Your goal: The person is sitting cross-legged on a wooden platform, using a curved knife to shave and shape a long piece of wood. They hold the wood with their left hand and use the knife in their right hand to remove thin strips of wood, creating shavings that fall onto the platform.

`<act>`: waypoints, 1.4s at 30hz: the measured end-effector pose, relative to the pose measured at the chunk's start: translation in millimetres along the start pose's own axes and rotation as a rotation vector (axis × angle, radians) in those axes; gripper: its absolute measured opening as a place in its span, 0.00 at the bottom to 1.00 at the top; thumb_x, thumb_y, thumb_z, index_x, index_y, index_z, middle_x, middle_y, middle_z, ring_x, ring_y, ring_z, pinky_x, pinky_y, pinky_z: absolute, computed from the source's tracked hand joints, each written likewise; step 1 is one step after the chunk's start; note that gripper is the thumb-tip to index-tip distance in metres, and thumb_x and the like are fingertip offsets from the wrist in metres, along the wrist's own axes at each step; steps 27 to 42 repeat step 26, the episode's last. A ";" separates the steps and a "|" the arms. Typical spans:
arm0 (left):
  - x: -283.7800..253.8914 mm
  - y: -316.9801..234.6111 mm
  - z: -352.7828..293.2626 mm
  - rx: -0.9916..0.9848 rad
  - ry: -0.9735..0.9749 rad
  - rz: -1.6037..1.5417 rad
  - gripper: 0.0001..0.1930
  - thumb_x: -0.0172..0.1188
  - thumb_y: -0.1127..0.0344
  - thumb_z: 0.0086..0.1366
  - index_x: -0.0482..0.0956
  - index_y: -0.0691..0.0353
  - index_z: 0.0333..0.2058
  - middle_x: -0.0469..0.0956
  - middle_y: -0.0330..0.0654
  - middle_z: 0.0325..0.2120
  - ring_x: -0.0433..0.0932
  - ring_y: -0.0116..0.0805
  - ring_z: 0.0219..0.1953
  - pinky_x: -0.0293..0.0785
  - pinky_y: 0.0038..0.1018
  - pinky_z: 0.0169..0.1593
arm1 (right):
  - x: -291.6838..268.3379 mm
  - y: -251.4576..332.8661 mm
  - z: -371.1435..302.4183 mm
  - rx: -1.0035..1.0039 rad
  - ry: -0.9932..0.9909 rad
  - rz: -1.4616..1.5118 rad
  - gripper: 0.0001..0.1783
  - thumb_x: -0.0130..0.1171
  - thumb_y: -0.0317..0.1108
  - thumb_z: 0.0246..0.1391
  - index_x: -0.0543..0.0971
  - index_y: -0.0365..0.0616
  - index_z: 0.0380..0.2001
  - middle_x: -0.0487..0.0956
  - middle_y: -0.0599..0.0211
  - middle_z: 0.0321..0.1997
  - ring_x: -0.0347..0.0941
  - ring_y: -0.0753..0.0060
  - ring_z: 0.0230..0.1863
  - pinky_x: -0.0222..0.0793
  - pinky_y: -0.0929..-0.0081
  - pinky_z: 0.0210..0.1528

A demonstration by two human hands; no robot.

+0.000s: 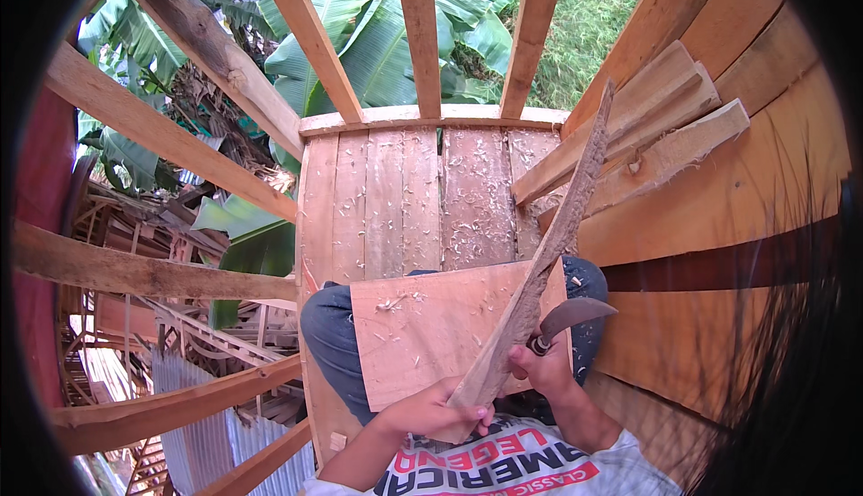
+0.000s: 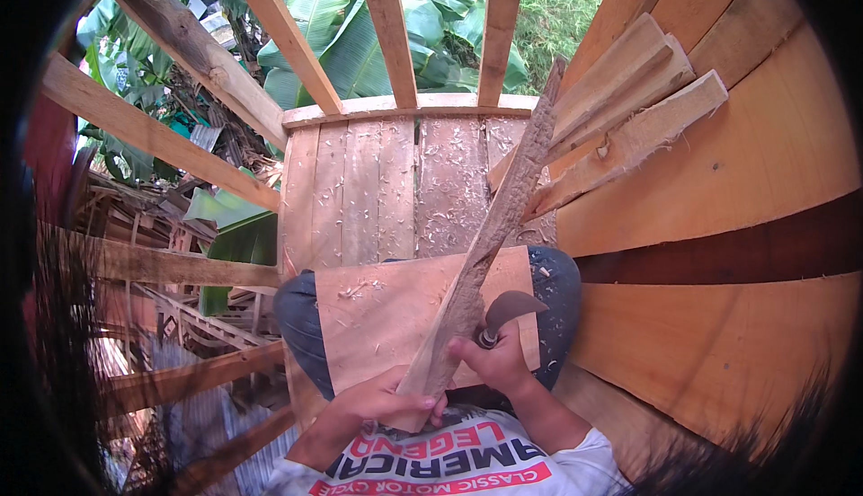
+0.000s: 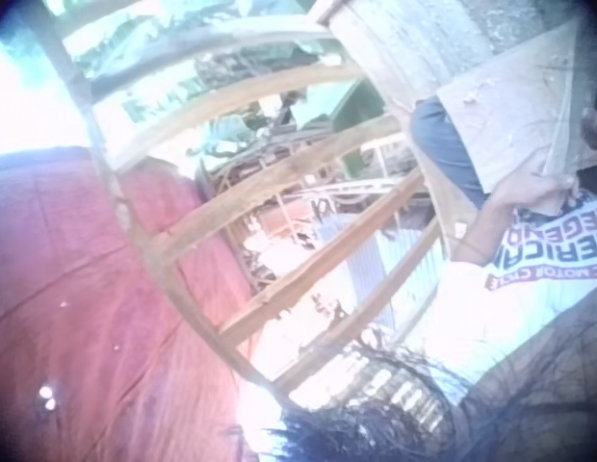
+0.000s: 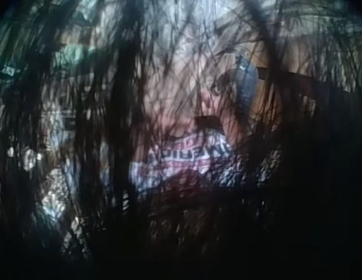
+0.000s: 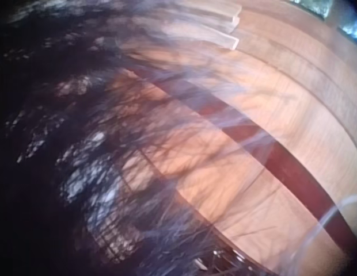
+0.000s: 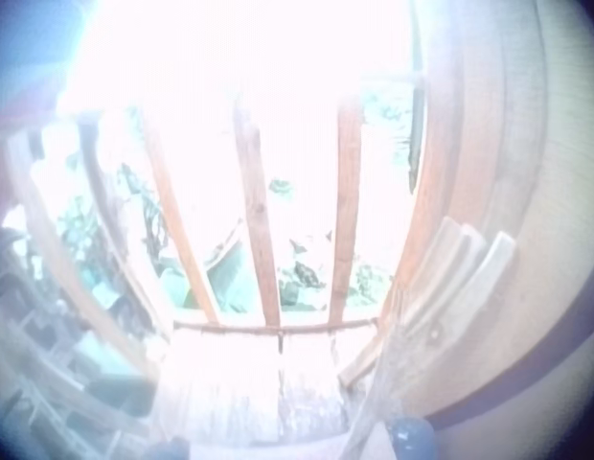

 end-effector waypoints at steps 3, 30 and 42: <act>6.5 -0.4 4.3 0.051 -0.081 0.065 0.20 0.58 0.64 0.64 0.66 0.67 0.51 0.72 0.38 0.34 0.74 0.28 0.36 0.72 0.24 0.40 | -19.4 -10.0 3.4 0.099 0.064 0.097 0.21 0.62 0.42 0.55 0.74 0.34 0.40 0.71 0.78 0.19 0.64 0.89 0.18 0.57 0.87 0.17; 15.3 -15.0 10.8 0.400 -0.391 0.476 0.21 0.54 0.77 0.59 0.61 0.62 0.51 0.61 0.34 0.29 0.63 0.22 0.33 0.62 0.19 0.38 | -12.9 2.2 3.6 -0.159 0.096 -0.300 0.40 0.42 0.72 0.54 0.68 0.39 0.20 0.63 0.74 0.14 0.58 0.83 0.15 0.51 0.82 0.16; 15.3 -15.0 10.8 0.400 -0.391 0.476 0.21 0.54 0.77 0.59 0.61 0.62 0.51 0.61 0.34 0.29 0.63 0.22 0.33 0.62 0.19 0.38 | -12.9 2.2 3.6 -0.159 0.096 -0.300 0.40 0.42 0.72 0.54 0.68 0.39 0.20 0.63 0.74 0.14 0.58 0.83 0.15 0.51 0.82 0.16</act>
Point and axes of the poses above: each hand's wrist, its own z-axis towards the middle knuckle, its own x-axis out of the palm, y = z × x, the point moved 3 cm from there along z, towards the middle knuckle
